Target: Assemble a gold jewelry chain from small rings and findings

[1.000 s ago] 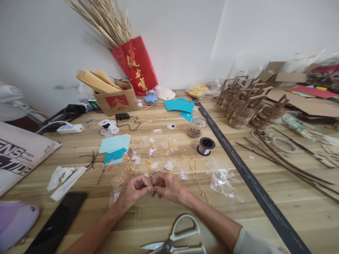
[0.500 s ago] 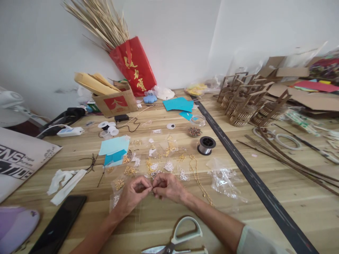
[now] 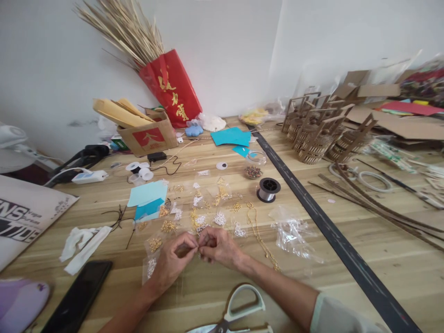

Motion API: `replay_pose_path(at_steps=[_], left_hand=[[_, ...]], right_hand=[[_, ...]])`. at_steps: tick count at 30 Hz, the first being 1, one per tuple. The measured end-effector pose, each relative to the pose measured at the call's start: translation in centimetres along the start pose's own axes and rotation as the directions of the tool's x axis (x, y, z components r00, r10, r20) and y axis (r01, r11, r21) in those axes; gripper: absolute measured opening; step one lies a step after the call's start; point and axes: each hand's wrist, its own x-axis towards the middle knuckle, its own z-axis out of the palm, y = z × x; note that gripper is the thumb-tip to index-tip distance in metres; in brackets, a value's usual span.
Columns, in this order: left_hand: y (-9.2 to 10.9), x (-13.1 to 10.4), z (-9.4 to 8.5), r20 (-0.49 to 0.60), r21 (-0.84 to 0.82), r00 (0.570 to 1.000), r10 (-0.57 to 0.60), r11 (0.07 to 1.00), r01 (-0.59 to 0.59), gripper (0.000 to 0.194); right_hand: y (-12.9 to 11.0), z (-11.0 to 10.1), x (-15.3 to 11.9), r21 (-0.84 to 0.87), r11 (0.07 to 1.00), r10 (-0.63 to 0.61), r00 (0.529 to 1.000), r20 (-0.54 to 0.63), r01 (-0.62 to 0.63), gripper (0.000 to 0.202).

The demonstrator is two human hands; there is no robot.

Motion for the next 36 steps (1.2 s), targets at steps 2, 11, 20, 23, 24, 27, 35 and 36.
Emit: replay_pose_path(at_steps=[2,11,20,23,24,27,35,36], left_hand=[[0.03,-0.03,0.03,-0.013,0.015,1.000,0.028,0.999,-0.028,0.016],[-0.40,-0.19,0.24,-0.066,0.057,0.986,0.153,0.987,-0.149,0.017],[-0.09,-0.09,0.22,-0.090,0.083,0.980,0.178,0.982,-0.171,0.018],[-0.07,-0.11,0.21,-0.093,0.089,0.977,0.190,0.979,-0.182,0.018],[-0.07,-0.13,0.21,-0.094,0.089,0.977,0.191,0.979,-0.183,0.018],[-0.07,-0.17,0.22,-0.088,0.082,0.977,0.196,0.979,-0.189,0.018],[-0.10,-0.20,0.25,-0.090,0.078,0.973,0.213,0.975,-0.206,0.018],[-0.11,-0.21,0.26,-0.092,0.080,0.973,0.210,0.976,-0.203,0.018]], right_hand=[[0.02,-0.03,0.05,0.015,1.000,-0.001,1.000,0.005,0.000,0.020],[-0.59,-0.25,-0.02,-0.012,1.000,-0.015,0.999,0.046,0.016,0.031],[-0.47,-0.54,0.16,-0.017,1.000,-0.004,0.996,0.090,0.005,0.030],[-0.33,-0.60,0.19,-0.034,0.999,0.003,0.995,0.099,0.000,0.027],[-0.27,-0.60,0.20,-0.034,0.999,0.006,0.995,0.097,-0.003,0.026],[-0.12,-0.60,0.21,-0.025,1.000,0.003,0.996,0.088,-0.001,0.026],[0.05,-0.51,0.22,-0.009,1.000,-0.010,0.998,0.064,0.010,0.029],[0.04,-0.50,0.21,-0.009,1.000,-0.008,0.998,0.063,0.008,0.028]])
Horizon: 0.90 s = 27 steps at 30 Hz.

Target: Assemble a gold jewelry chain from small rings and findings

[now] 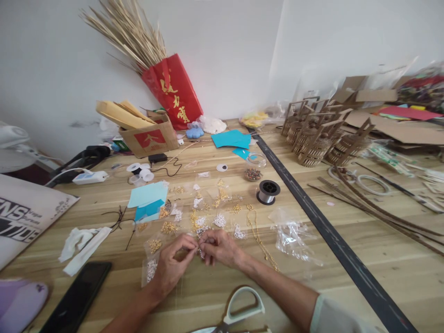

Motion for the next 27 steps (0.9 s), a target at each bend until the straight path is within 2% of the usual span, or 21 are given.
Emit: replay_pose_path(at_steps=[7,15,27], left_hand=[[0.00,-0.06,-0.01,-0.003,0.025,1.000,-0.002,1.000,0.002,0.016],[0.20,0.10,0.07,-0.028,0.049,0.998,0.050,0.998,-0.049,0.017],[0.26,0.16,-0.07,-0.036,0.051,0.999,0.038,0.998,-0.036,0.017]], right_hand=[[-0.23,-0.06,-0.04,-0.036,0.999,0.011,1.000,0.029,-0.010,0.029],[-0.15,-0.19,-0.11,-0.034,0.999,0.005,0.997,0.074,-0.003,0.034],[-0.14,0.01,-0.15,-0.063,0.997,-0.033,0.999,0.030,0.035,0.035]])
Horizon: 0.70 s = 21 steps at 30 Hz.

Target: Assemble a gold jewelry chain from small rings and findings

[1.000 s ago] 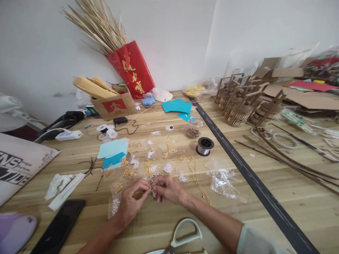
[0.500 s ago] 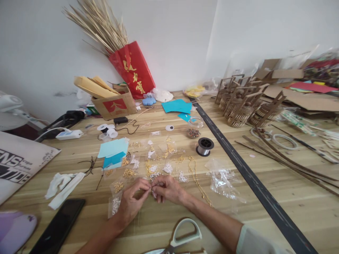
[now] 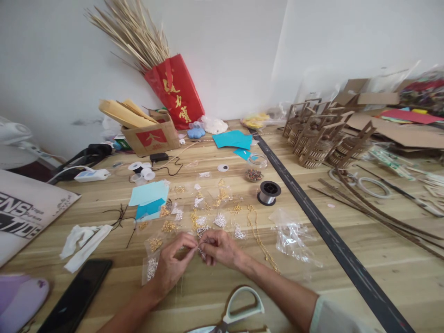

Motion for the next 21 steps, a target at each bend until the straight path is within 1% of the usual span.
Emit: replay_pose_path(at_steps=[4,8,17,21], left_hand=[[0.00,-0.06,0.01,0.000,-0.009,1.000,-0.003,1.000,0.003,0.017],[-0.07,-0.12,0.05,0.015,-0.023,1.000,-0.015,1.000,0.016,0.017],[-0.12,-0.26,0.20,0.012,-0.046,1.000,-0.003,0.999,0.003,0.018],[-0.25,-0.25,0.19,0.005,-0.065,1.000,-0.019,0.998,0.019,0.018]], right_hand=[[0.02,0.06,0.05,0.038,0.999,0.023,1.000,-0.015,-0.023,0.035],[-0.05,0.05,0.02,0.029,0.999,0.040,0.999,0.010,-0.040,0.035],[-0.07,0.12,-0.02,0.028,0.999,0.019,1.000,0.010,-0.019,0.034],[-0.12,0.20,-0.08,0.027,1.000,0.006,1.000,0.003,-0.006,0.035]])
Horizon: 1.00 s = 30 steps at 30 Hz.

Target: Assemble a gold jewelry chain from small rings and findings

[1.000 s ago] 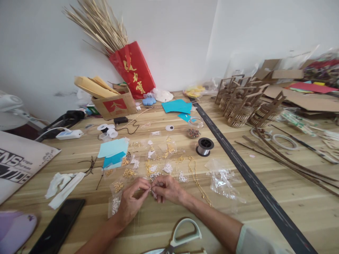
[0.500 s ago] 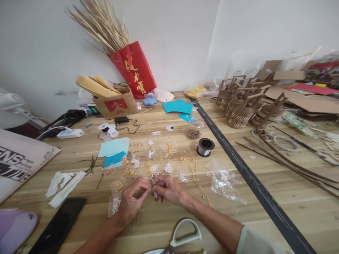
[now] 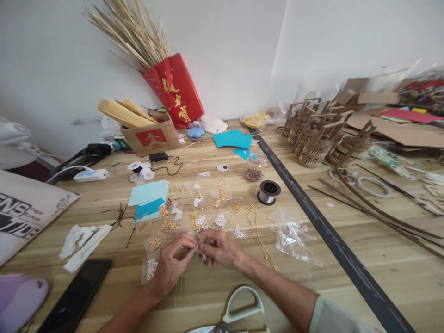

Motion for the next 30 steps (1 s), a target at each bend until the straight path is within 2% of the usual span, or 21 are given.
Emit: replay_pose_path(at_steps=[10,22,30], left_hand=[[-0.39,0.06,-0.15,-0.007,-0.084,0.992,-0.125,0.989,0.124,0.015],[-0.55,0.03,-0.11,0.070,-0.312,0.942,-0.328,0.890,0.333,0.012],[-0.88,-0.09,0.04,0.080,-0.368,0.918,-0.389,0.844,0.390,0.012]], right_hand=[[0.59,0.19,-0.13,-0.021,0.999,-0.041,0.999,-0.019,0.040,0.033],[0.27,0.67,-0.56,-0.099,0.995,-0.034,0.999,-0.040,0.030,0.030],[0.35,0.63,-0.56,-0.136,0.989,-0.065,0.996,-0.066,0.056,0.024]])
